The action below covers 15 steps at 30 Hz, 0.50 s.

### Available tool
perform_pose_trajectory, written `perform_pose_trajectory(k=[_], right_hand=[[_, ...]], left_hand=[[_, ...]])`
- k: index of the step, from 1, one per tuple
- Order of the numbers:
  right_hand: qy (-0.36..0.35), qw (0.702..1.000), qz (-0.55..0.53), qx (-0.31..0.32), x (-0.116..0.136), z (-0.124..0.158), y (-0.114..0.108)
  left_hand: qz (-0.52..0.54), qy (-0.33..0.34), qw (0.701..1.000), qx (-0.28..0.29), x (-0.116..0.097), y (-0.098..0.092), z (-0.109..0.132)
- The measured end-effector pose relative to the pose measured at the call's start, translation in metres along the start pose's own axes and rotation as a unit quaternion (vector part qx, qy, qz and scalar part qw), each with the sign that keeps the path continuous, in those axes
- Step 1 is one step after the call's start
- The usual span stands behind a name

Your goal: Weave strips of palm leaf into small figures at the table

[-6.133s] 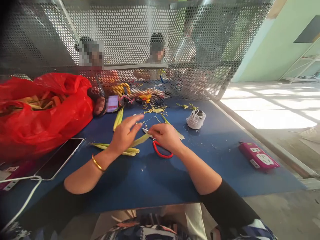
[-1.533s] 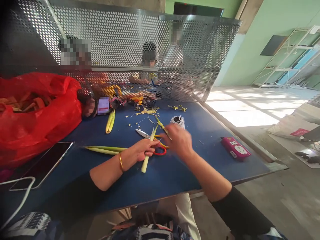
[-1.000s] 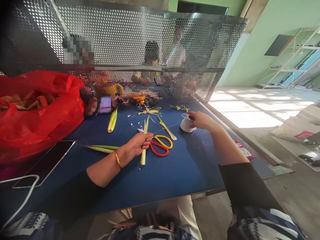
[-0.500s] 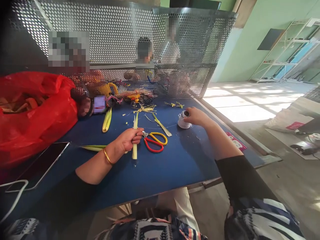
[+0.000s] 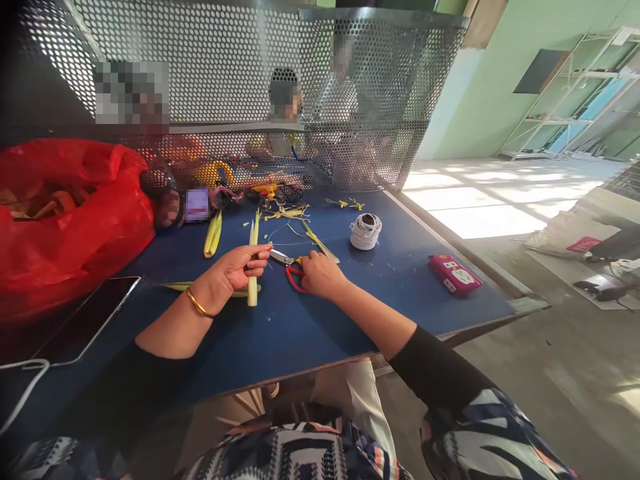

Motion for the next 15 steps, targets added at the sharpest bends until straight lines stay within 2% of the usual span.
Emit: perform_pose_trajectory(k=[4, 6, 7, 9, 11, 15], right_hand=[[0.013, 0.999, -0.02, 0.029, -0.006, 0.002, -0.009], [0.046, 0.992, -0.107, 0.052, -0.017, 0.014, -0.015], [0.075, 0.978, -0.177, 0.076, -0.025, 0.023, -0.016], [0.15, 0.919, -0.341, 0.125, -0.041, 0.043, -0.018], [0.189, 0.853, -0.466, 0.141, -0.057, 0.062, -0.017], [0.185, 0.76, -0.618, 0.077, -0.086, 0.087, -0.013]], left_hand=[[0.006, -0.004, 1.0, -0.006, 0.0, -0.005, 0.002], [0.017, -0.01, 1.0, -0.005, -0.001, -0.008, 0.001], [0.023, -0.013, 1.0, -0.005, -0.001, -0.009, 0.0], [0.034, -0.018, 0.999, -0.002, 0.0, -0.011, -0.002], [0.043, -0.02, 0.999, 0.005, 0.0, -0.012, -0.004], [0.042, -0.018, 0.999, 0.006, 0.001, -0.013, -0.005]])
Point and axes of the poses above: each hand's wrist, its own z-axis away from the middle knuckle, its own y-axis out of the palm, x = y × z, the point moved 2 cm from there along -z, towards the middle knuckle, and after that the axes turned 2 degrees about -y, right-handed, at the moved point
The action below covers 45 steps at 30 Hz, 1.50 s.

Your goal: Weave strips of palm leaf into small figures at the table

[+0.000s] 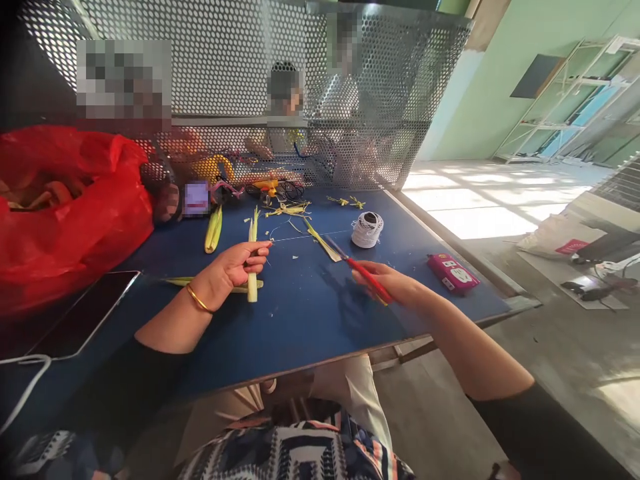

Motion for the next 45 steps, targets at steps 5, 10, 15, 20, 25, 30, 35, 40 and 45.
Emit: perform_pose_trajectory(k=[5, 10, 15, 20, 25, 30, 35, 40, 45], right_hand=[[0.002, 0.999, -0.05, 0.017, -0.008, -0.008, -0.008], [0.017, 0.999, 0.03, -0.038, 0.004, -0.033, 0.002], [-0.014, 0.988, 0.104, -0.11, 0.014, -0.053, 0.009], [-0.004, 0.962, 0.224, -0.155, 0.013, -0.048, 0.008], [0.042, 0.825, 0.516, -0.227, 0.014, -0.025, 0.013], [0.052, 0.739, 0.651, -0.168, 0.028, -0.014, 0.025], [-0.223, 0.836, 0.487, -0.115, 0.07, -0.039, 0.062], [-0.243, 0.954, 0.072, 0.162, 0.079, -0.079, 0.109], [-0.136, 0.98, -0.1, 0.108, 0.071, -0.089, 0.096]], left_hand=[[-0.019, 0.008, 1.0, 0.007, 0.0, 0.001, 0.002], [-0.033, 0.008, 0.999, 0.008, 0.0, 0.005, 0.006], [-0.021, -0.002, 1.0, 0.004, 0.001, 0.007, 0.008], [-0.023, 0.016, 1.0, 0.0, -0.003, 0.004, 0.007], [-0.067, 0.043, 0.997, -0.001, -0.009, 0.004, 0.018], [-0.111, 0.059, 0.991, 0.043, -0.005, 0.008, 0.031], [-0.158, 0.081, 0.981, 0.073, 0.003, 0.014, 0.033], [-0.17, 0.098, 0.98, 0.042, 0.001, 0.01, 0.027], [-0.19, 0.108, 0.976, -0.009, 0.002, 0.005, 0.019]])
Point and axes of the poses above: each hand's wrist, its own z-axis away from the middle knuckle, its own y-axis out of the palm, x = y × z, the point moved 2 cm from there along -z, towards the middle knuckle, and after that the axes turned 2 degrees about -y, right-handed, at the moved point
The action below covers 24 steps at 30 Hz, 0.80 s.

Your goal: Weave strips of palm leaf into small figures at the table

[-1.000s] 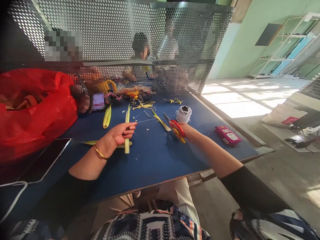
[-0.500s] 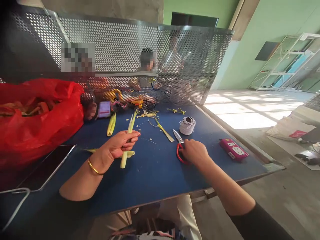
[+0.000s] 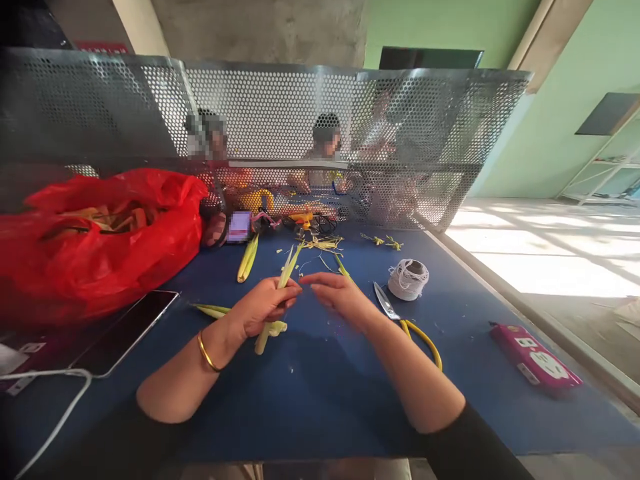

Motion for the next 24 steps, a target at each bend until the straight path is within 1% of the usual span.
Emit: perform_pose_trajectory(k=[3, 5, 6, 7, 8, 10, 12, 14, 16, 18, 21, 24], right_hand=[[-0.027, 0.994, -0.076, -0.077, 0.007, 0.003, -0.015], [-0.061, 0.984, -0.063, -0.153, 0.012, 0.003, -0.02], [-0.072, 0.98, -0.038, -0.181, 0.013, 0.003, -0.021], [-0.077, 0.978, -0.01, -0.195, 0.012, 0.002, -0.021], [-0.075, 0.978, 0.012, -0.193, 0.011, 0.001, -0.019], [-0.059, 0.987, 0.025, -0.147, 0.007, 0.0, -0.013], [-0.044, 0.995, 0.004, -0.092, 0.001, -0.002, -0.006], [-0.046, 0.996, -0.02, -0.072, -0.003, -0.002, -0.001], [-0.058, 0.994, -0.038, -0.088, -0.005, -0.003, 0.0], [-0.068, 0.991, -0.041, -0.112, -0.004, -0.003, -0.002], [-0.089, 0.987, -0.001, -0.134, 0.001, -0.002, -0.007], [-0.112, 0.983, 0.052, -0.136, 0.007, -0.001, -0.011]], left_hand=[[-0.021, 0.013, 0.999, -0.022, 0.006, 0.006, -0.002], [-0.047, 0.034, 0.997, -0.054, 0.009, 0.009, -0.002], [-0.066, 0.048, 0.994, -0.067, 0.01, 0.01, -0.002], [-0.089, 0.062, 0.991, -0.073, 0.011, 0.011, -0.001], [-0.114, 0.076, 0.988, -0.071, 0.011, 0.012, -0.001], [-0.169, 0.098, 0.979, -0.052, 0.013, 0.015, 0.0], [-0.22, 0.111, 0.969, -0.025, 0.015, 0.019, 0.002], [-0.258, 0.108, 0.96, -0.002, 0.018, 0.022, 0.003], [-0.273, 0.089, 0.958, 0.012, 0.02, 0.024, 0.003], [-0.264, 0.068, 0.962, 0.017, 0.021, 0.023, 0.002], [-0.229, 0.052, 0.972, 0.029, 0.019, 0.021, 0.002], [-0.199, 0.05, 0.977, 0.05, 0.015, 0.02, 0.004]])
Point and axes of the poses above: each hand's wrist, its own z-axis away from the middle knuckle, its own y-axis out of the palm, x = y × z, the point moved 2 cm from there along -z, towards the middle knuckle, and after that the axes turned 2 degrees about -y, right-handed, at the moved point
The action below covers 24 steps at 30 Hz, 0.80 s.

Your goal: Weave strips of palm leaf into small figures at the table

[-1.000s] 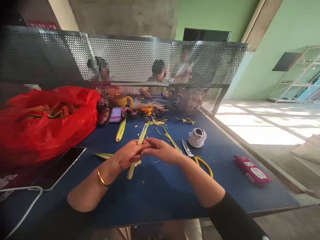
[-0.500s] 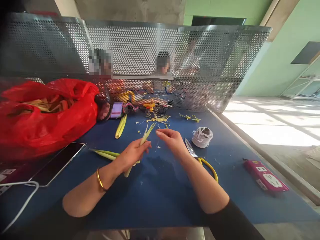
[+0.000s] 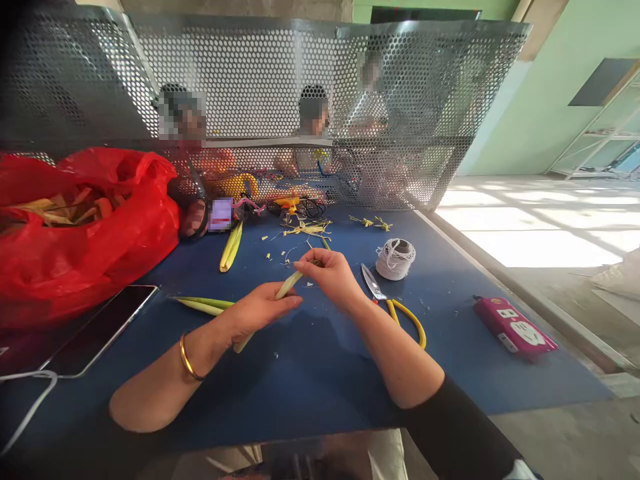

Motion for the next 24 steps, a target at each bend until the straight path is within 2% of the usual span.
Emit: perform_pose_trajectory(k=[7, 18, 21, 24], right_hand=[[-0.011, 0.998, 0.037, 0.04, -0.001, 0.0, 0.0], [-0.023, 0.997, 0.068, 0.024, -0.003, 0.0, 0.002], [-0.038, 0.996, 0.077, 0.017, -0.001, -0.001, -0.001], [-0.028, 0.998, 0.059, -0.009, 0.001, -0.004, -0.008]], left_hand=[[0.169, 0.0, 0.986, 0.002, -0.004, 0.0, 0.002], [0.179, 0.003, 0.984, -0.004, -0.001, -0.005, 0.001], [0.185, 0.001, 0.982, -0.027, -0.002, -0.007, 0.001], [0.223, -0.004, 0.972, -0.076, -0.003, -0.013, -0.001]])
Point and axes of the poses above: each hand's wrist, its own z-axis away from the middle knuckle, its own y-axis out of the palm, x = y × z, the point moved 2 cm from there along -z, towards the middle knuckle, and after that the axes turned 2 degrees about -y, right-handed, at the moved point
